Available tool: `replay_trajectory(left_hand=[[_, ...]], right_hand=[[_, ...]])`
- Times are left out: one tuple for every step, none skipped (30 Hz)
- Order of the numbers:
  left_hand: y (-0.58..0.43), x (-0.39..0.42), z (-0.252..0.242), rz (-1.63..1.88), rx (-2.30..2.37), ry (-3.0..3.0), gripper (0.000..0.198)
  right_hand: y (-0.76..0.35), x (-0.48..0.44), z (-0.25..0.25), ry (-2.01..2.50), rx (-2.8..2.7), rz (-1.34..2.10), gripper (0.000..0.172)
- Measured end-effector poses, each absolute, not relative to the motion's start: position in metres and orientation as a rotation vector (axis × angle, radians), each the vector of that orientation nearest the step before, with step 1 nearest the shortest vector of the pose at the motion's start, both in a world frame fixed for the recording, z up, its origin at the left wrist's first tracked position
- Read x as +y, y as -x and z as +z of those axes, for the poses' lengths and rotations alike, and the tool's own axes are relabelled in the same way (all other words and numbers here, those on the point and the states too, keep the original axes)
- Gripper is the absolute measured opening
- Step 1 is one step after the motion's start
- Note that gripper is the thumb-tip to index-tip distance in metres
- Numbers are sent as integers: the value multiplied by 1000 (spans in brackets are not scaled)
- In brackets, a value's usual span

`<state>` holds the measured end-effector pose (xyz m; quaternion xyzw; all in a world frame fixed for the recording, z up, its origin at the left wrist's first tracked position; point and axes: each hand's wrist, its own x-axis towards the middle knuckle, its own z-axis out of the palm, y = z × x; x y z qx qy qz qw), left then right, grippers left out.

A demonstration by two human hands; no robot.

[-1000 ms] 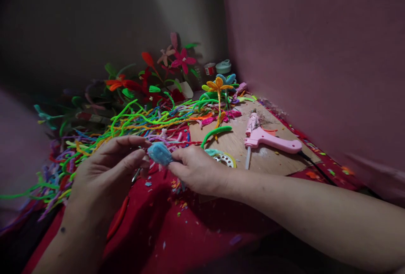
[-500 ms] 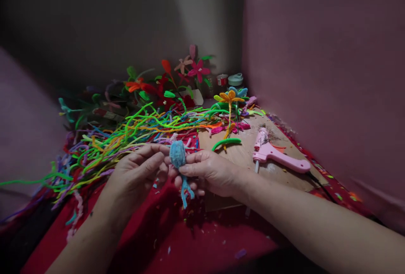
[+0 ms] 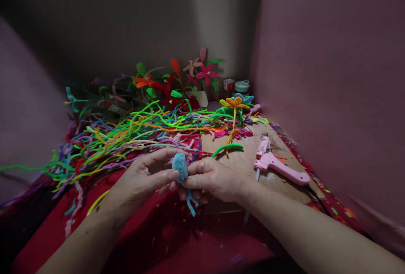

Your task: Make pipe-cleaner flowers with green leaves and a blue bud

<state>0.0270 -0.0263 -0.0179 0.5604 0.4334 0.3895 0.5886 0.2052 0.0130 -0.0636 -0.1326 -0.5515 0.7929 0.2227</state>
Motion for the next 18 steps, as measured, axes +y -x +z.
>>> replay_trajectory(left_hand=[[-27, -27, -17, 907, 988, -1301, 31], [-28, -28, -17, 910, 969, -1292, 31], [-29, -29, -16, 915, 957, -1287, 30], [-30, -30, -15, 926, 951, -1286, 29], [-30, -31, -14, 939, 951, -1290, 28], [-31, -32, -13, 951, 954, -1297, 27], [-32, -32, -13, 963, 959, -1305, 26], [-33, -33, -13, 974, 964, -1314, 25], [-34, -34, -13, 979, 966, -1320, 23], [-34, -34, -13, 978, 965, -1319, 22], [-35, -34, -13, 973, 960, -1314, 22], [-35, -34, -13, 969, 950, -1305, 22], [-35, -34, -14, 974, 936, -1295, 24], [-34, -34, -14, 996, 922, -1288, 27], [-33, -33, -14, 1032, 915, -1286, 30], [-32, -32, -14, 1073, 917, -1292, 31], [-30, -32, -14, 1104, 926, -1306, 30], [-28, -31, -14, 1117, 937, -1325, 27]], right_hand=[[-206, 13, -64, 369, -1535, 2196, 29], [-206, 13, -63, 372, -1543, 2203, 30], [-206, 12, -63, 372, -1547, 2208, 31], [-206, 12, -62, 373, -1548, 2213, 32], [-206, 12, -61, 374, -1547, 2214, 33], [-205, 11, -60, 380, -1546, 2213, 34], [-205, 11, -59, 388, -1547, 2210, 34], [-205, 11, -59, 399, -1550, 2209, 34], [-205, 11, -58, 410, -1553, 2208, 34], [-205, 11, -58, 417, -1558, 2210, 33], [-205, 11, -59, 419, -1559, 2214, 32], [-206, 11, -59, 420, -1553, 2220, 32], [-206, 12, -60, 418, -1540, 2228, 31], [-206, 13, -61, 419, -1519, 2239, 31], [-206, 13, -63, 421, -1495, 2251, 31], [-207, 13, -64, 420, -1472, 2267, 32], [-207, 14, -64, 414, -1451, 2288, 33], [-207, 14, -65, 406, -1435, 2309, 33]])
